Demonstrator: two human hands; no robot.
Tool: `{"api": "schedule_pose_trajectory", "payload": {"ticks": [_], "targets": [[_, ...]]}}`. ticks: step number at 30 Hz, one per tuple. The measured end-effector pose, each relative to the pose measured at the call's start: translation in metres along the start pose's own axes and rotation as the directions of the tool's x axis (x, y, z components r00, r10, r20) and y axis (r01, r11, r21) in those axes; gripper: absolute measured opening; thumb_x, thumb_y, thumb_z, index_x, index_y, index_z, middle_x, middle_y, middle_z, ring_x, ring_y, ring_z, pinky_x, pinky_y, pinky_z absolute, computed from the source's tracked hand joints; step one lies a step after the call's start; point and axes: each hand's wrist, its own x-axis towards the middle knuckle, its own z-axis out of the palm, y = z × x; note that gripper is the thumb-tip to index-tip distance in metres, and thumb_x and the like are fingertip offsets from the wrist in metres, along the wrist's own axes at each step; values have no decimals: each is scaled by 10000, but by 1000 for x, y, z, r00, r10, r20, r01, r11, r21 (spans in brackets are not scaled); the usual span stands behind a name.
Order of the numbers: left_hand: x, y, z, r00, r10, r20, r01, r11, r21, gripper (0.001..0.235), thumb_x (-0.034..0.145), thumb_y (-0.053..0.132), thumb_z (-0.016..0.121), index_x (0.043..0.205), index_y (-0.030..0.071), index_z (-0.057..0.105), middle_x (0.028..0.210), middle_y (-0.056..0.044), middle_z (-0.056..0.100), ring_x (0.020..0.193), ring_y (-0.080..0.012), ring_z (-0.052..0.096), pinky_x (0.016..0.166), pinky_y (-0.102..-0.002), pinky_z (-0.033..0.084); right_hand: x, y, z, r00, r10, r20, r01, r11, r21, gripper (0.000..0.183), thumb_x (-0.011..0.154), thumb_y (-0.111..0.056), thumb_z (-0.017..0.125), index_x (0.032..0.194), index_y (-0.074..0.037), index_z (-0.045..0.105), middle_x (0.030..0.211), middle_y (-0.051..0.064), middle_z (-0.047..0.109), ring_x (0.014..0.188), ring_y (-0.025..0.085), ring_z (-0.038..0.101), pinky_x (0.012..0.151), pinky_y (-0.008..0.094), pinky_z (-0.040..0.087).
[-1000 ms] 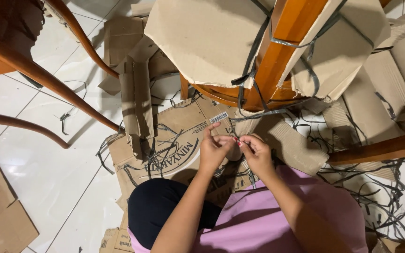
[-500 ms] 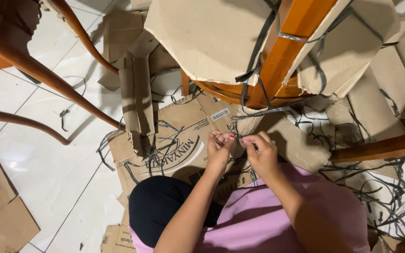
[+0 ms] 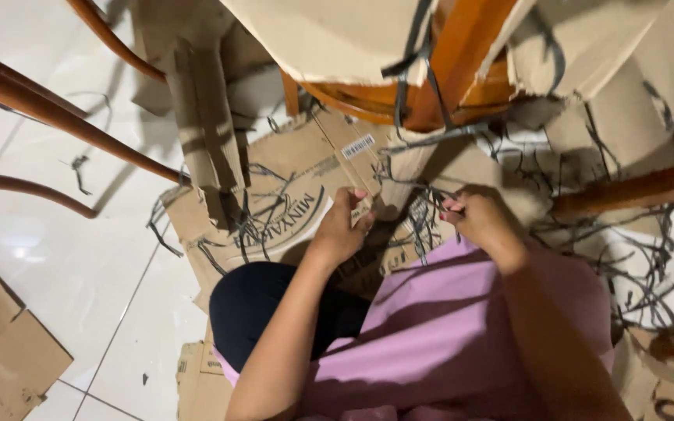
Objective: Wrapping wooden furniture legs with protective paper and securing them with black plastic straps.
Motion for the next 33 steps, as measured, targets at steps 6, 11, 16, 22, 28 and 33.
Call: {"api": "schedule_pose_trajectory", "payload": {"ticks": [6, 11, 16, 22, 28, 33], "targets": [[-15, -79, 35, 886, -355, 298, -26, 605, 796, 398, 947, 415, 627, 1248, 154, 621, 1144, -159, 717, 1066, -369, 707, 849, -530, 592, 40, 58, 93, 954, 108, 281, 16, 913, -407, 175, 864, -356, 683, 939, -345, 841, 983, 16, 813, 1036, 283, 760, 874, 394, 615], [0, -76, 64, 870, -282, 404, -87, 719, 690, 293, 964, 321, 583, 1164, 136, 692, 1091, -152, 742, 1040, -366, 724, 826, -513, 594, 45, 19, 124, 966, 184, 184, -125, 948, -293, 199, 901, -262, 672, 995, -172, 822, 950, 151, 785, 995, 358, 757, 854, 496, 600], [3, -52, 57, 853, -328, 407, -92, 672, 734, 424, 996, 262, 497, 1357, 55, 582, 1254, -211, 688, 1163, -394, 668, 945, -542, 551, 61, 58, 155, 994, 52, 93, -27, 967, -253, 397, 935, -243, 719, 1173, 73, 688, 1051, 310, 734, 1035, 464, 723, 850, 588, 584], [9, -46, 50, 868, -329, 373, -69, 663, 745, 453, 995, 310, 506, 1352, 37, 560, 1244, -230, 679, 1184, -406, 650, 963, -562, 532, 39, 38, 98, 973, 205, 103, -203, 979, -25, 277, 892, -216, 675, 1125, -118, 787, 1116, 172, 774, 1170, 388, 684, 963, 531, 570], [-16, 3, 30, 910, -176, 377, -83, 811, 580, 435, 1021, 370, 491, 1355, 119, 615, 1241, -206, 697, 1212, -418, 638, 1006, -558, 511, -11, 11, -15, 994, -81, 70, 80, 997, 13, 184, 827, -214, 753, 956, -120, 843, 948, 176, 797, 1001, 402, 732, 856, 500, 567], [-37, 19, 49, 918, 216, 332, -95, 934, -346, 389, 1022, 254, 620, 1320, 5, 648, 1138, -315, 697, 1165, -395, 639, 1015, -503, 509, -48, 10, -33, 917, -227, 327, 118, 939, 323, 182, 886, -88, 677, 894, -83, 859, 754, 139, 848, 799, 203, 705, 792, 376, 567]]}}
